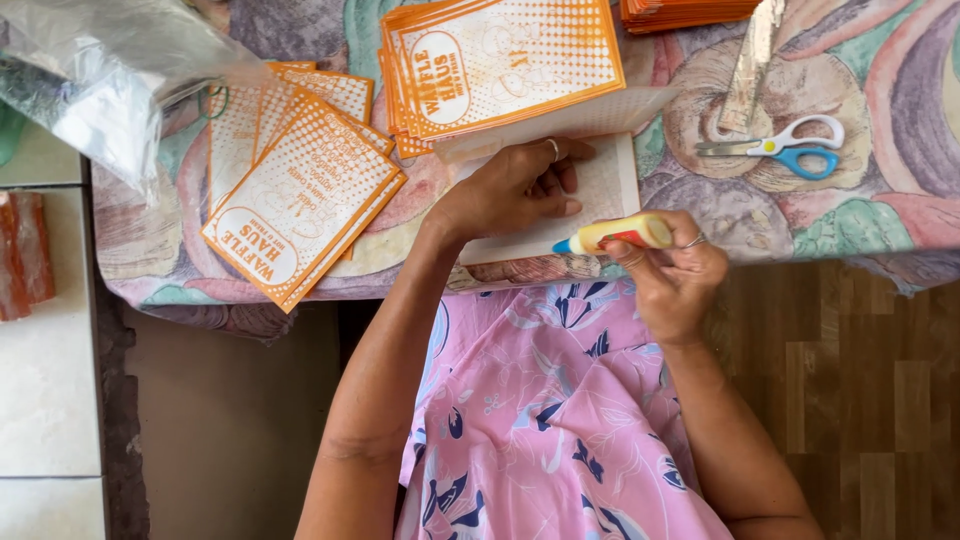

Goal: Applying glue to the edges of paper bags, folding them, and stacking them in an organized manner.

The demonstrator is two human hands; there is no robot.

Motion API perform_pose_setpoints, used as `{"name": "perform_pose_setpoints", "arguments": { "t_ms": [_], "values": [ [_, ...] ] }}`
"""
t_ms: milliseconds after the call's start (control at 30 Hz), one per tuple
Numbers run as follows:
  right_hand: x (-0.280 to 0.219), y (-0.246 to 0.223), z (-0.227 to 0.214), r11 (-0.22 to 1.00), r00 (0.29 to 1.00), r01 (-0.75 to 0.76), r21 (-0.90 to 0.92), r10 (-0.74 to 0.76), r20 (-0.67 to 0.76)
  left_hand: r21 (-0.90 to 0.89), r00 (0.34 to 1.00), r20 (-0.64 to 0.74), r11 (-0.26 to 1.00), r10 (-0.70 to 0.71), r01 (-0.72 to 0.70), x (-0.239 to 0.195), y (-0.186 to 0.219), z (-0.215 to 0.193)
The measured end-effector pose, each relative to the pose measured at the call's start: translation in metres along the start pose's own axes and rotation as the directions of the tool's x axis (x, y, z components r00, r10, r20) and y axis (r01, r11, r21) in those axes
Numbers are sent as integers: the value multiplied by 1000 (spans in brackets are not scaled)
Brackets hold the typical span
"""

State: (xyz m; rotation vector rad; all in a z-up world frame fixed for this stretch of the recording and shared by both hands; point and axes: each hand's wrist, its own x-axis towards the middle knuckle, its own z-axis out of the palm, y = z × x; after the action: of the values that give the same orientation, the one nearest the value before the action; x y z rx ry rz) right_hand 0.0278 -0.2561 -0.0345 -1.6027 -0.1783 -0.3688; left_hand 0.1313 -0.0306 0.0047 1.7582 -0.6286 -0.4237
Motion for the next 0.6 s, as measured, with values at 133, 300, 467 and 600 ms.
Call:
{"name": "perform_pose_setpoints", "arguments": {
  "t_ms": [133, 300, 467, 600],
  "values": [
    [-4, -13, 44, 999, 998, 35, 23, -36, 47, -153, 998, 17, 987, 58, -54, 7, -40, 3],
    [-6, -25, 88, 996, 995, 70, 56, -73, 67, -216, 998, 22, 975, 61, -55, 11, -50, 2],
    [-11, -10, 82, 967, 994, -87, 238, 66, 92, -174, 994, 21, 979, 111, -106, 14, -58, 2],
    [15, -1, 13, 919, 985, -107, 379, 149, -82, 10, 979, -118, 986, 167, -167, -8, -11, 28]
  ]
}}
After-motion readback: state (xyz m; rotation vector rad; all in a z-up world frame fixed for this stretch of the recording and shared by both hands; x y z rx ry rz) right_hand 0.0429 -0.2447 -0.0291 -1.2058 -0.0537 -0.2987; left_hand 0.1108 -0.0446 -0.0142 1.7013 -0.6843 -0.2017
